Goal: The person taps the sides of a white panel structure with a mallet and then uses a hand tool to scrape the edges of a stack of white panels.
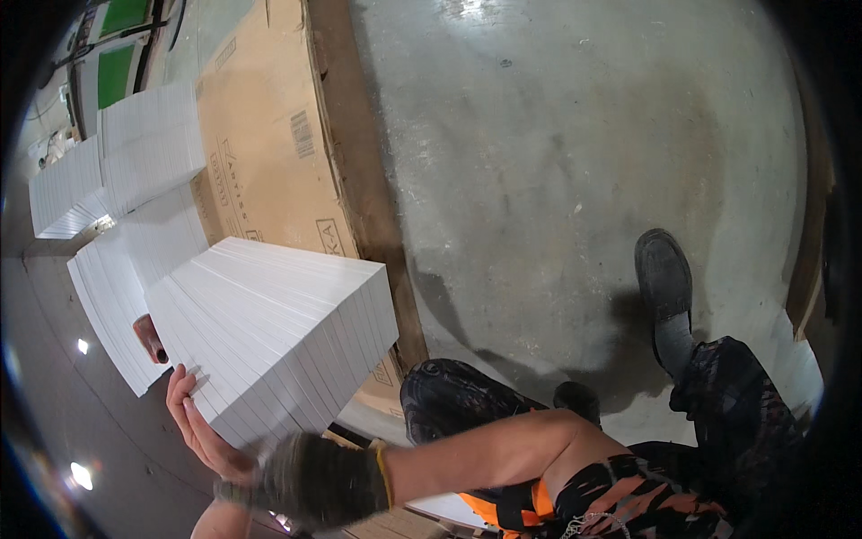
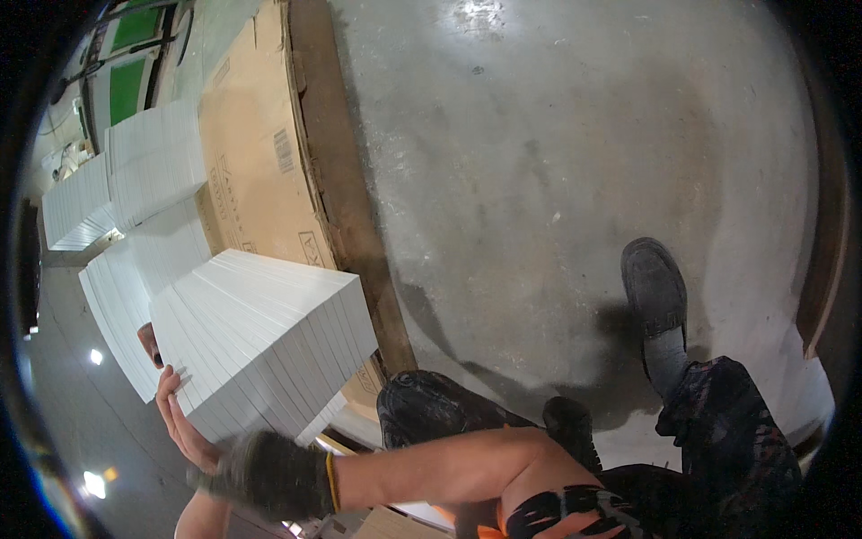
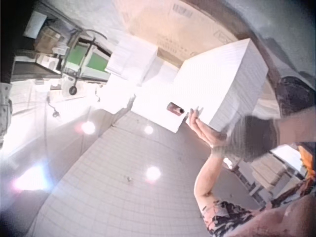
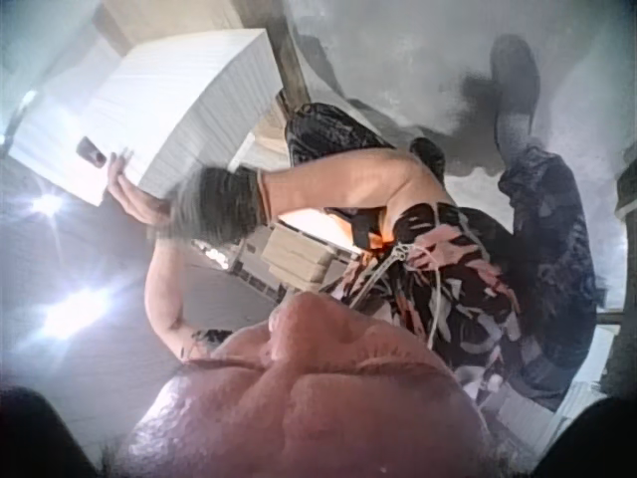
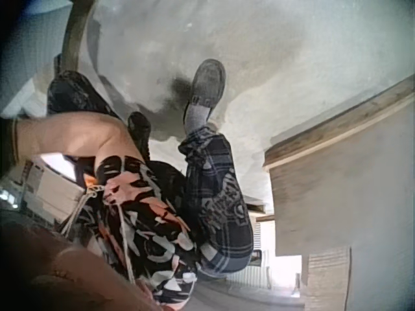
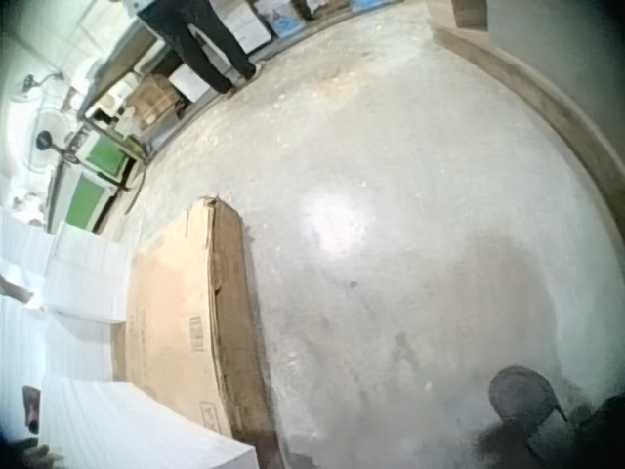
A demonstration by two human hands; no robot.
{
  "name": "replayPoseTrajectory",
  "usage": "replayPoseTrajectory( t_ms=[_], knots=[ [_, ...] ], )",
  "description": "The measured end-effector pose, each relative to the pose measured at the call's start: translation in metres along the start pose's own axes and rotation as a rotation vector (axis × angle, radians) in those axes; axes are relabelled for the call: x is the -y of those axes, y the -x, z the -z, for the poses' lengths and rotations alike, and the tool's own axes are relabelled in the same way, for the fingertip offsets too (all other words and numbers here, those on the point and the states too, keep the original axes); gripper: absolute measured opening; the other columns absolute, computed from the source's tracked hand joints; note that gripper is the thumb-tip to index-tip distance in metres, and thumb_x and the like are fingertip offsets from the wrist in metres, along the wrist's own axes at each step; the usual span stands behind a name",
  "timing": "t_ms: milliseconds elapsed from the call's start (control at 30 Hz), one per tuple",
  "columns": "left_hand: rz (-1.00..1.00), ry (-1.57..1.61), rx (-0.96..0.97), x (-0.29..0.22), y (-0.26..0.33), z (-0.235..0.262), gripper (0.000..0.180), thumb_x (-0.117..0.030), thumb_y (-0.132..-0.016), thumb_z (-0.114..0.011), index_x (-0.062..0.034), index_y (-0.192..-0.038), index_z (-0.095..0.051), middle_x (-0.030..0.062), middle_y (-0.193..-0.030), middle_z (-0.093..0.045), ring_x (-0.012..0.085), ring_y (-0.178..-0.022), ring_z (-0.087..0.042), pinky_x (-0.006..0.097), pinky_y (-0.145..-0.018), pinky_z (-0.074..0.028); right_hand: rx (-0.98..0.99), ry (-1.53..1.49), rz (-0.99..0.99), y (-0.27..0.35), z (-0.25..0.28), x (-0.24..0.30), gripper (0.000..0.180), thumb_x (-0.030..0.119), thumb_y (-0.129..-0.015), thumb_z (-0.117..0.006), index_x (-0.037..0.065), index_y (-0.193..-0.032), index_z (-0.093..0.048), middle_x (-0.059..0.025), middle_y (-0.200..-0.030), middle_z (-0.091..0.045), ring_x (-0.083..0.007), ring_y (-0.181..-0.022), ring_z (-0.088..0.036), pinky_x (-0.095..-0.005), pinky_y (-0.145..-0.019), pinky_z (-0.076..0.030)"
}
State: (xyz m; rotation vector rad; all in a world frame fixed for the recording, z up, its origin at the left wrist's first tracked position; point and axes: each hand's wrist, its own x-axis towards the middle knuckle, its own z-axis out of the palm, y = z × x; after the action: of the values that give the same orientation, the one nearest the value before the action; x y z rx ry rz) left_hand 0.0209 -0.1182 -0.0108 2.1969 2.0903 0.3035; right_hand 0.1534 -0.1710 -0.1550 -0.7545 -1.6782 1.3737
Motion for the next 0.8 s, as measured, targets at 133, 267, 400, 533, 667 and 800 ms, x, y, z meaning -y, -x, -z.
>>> replayPoseTrajectory(
  t_ms=[133,267,400,533,667,800],
  knots=[
    [-0.036,-0.065,0.017,0.004,0.005,0.011,0.039,-0.020,-0.103,-0.023,0.0003,-0.116,-0.054,0.0169,-0.136,-0.048,0.0243,-0.130,-0.041,0.038,-0.111,-0.027,-0.235,0.167,-0.010,0.009,-0.016,-0.039,0.025,0.010,-0.092,-0.051,-0.003,-0.112,-0.058,-0.0153,-0.091,-0.061,-0.0220,-0.078,-0.063,-0.0347,-0.059,-0.053],
    [0.046,0.030,-0.010,-0.009,0.001,0.003,0.039,-0.020,-0.102,-0.023,0.0005,-0.117,-0.053,0.0157,-0.138,-0.047,0.0241,-0.131,-0.041,0.038,-0.111,-0.028,-0.471,-0.095,-0.540,0.042,0.001,-0.156,0.028,0.013,-0.096,-0.048,0.001,-0.119,-0.057,-0.0230,-0.105,-0.066,-0.0342,-0.096,-0.065,-0.0418,-0.084,-0.052],
    [0.074,0.035,0.002,-0.007,0.001,0.003,0.040,-0.020,-0.102,-0.023,0.0008,-0.117,-0.053,0.0152,-0.139,-0.046,0.0248,-0.131,-0.040,0.038,-0.112,-0.027,-0.593,-0.127,-0.438,0.040,-0.002,-0.176,0.029,0.020,-0.099,-0.045,0.003,-0.117,-0.060,-0.0237,-0.105,-0.066,-0.0379,-0.097,-0.064,-0.0447,-0.082,-0.052],
    [0.048,0.025,0.009,-0.005,0.001,0.006,0.040,-0.020,-0.103,-0.022,0.0014,-0.117,-0.053,0.0159,-0.139,-0.046,0.0256,-0.132,-0.040,0.038,-0.113,-0.026,-0.493,-0.081,-0.472,0.031,0.008,-0.172,0.030,0.022,-0.098,-0.047,0.004,-0.118,-0.062,-0.0233,-0.106,-0.066,-0.0401,-0.096,-0.064,-0.0453,-0.082,-0.052],
    [0.038,-0.022,0.010,-0.006,0.000,0.006,0.040,-0.020,-0.103,-0.022,0.0018,-0.117,-0.053,0.0168,-0.139,-0.046,0.0266,-0.132,-0.040,0.039,-0.113,-0.026,-0.629,-0.179,-0.458,0.036,-0.001,-0.183,0.031,0.022,-0.097,-0.050,0.004,-0.121,-0.060,-0.0231,-0.105,-0.067,-0.0401,-0.097,-0.064,-0.0456,-0.083,-0.051],
    [0.041,-0.004,0.012,-0.004,0.001,0.007,0.039,-0.021,-0.103,-0.023,0.0010,-0.116,-0.053,0.0166,-0.139,-0.046,0.0256,-0.132,-0.040,0.038,-0.112,-0.026,-0.625,-0.238,-0.508,0.036,-0.004,-0.178,0.032,0.022,-0.097,-0.052,0.003,-0.121,-0.060,-0.0231,-0.104,-0.067,-0.0391,-0.097,-0.064,-0.0448,-0.083,-0.051]
  ],
)
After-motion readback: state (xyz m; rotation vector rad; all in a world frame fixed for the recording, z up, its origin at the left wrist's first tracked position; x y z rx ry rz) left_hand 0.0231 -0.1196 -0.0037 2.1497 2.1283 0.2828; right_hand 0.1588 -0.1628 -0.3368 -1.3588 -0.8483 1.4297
